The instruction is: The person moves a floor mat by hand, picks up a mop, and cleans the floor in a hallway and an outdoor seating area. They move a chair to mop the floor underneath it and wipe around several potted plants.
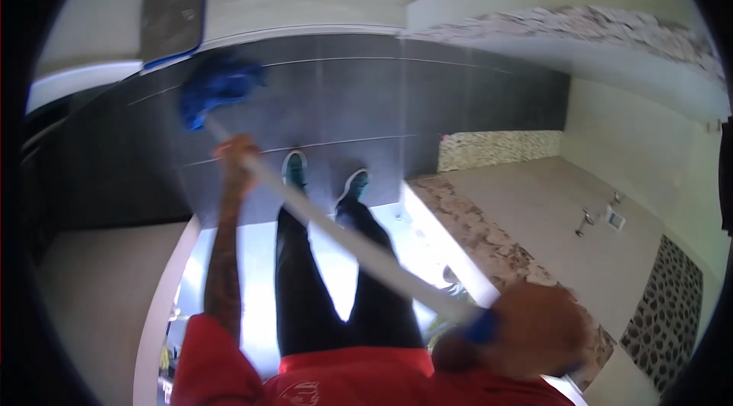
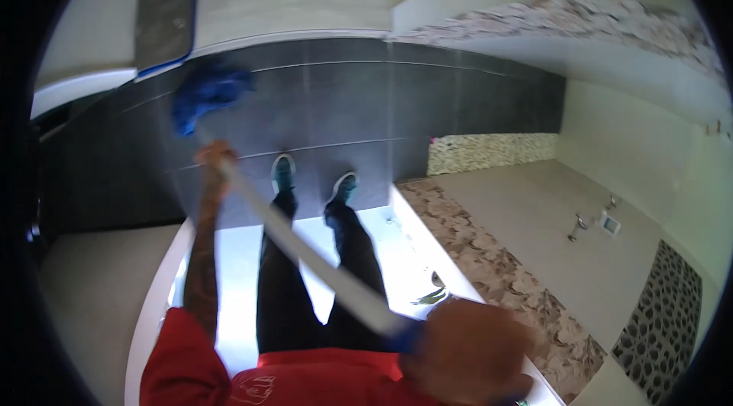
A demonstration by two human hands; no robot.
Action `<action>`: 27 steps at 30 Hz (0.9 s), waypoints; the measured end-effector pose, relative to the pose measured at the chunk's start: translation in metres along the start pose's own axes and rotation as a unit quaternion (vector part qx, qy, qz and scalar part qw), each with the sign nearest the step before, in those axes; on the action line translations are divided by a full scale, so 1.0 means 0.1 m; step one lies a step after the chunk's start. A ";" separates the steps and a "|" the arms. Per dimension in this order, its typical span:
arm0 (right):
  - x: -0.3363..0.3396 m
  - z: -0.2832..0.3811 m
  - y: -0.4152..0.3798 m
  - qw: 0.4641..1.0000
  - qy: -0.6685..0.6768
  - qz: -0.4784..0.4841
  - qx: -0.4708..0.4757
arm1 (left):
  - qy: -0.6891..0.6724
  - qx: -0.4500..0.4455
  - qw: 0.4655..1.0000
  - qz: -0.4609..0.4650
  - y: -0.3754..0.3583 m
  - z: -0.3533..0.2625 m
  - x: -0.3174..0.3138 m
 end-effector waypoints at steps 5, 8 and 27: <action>-0.07 -1.09 -0.16 0.983 0.121 0.135 -0.028 | 0.232 -0.059 0.970 -0.032 0.05 0.31 0.83; 0.16 -0.62 -0.20 0.983 0.112 0.140 0.026 | 0.108 -0.026 0.992 0.056 -0.03 0.25 0.60; -0.31 1.45 -0.28 0.917 -0.268 0.266 0.126 | -0.080 -0.208 0.922 0.317 -0.93 -0.64 -4.97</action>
Point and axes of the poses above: each hand's wrist, its own y-axis towards the middle knuckle, its own x-axis out of the back of the hand, z = x × y, the point moved 4 cm from there along y, towards the middle knuckle, and after that the axes turned 14 degrees about -y, right-handed, at the moved point
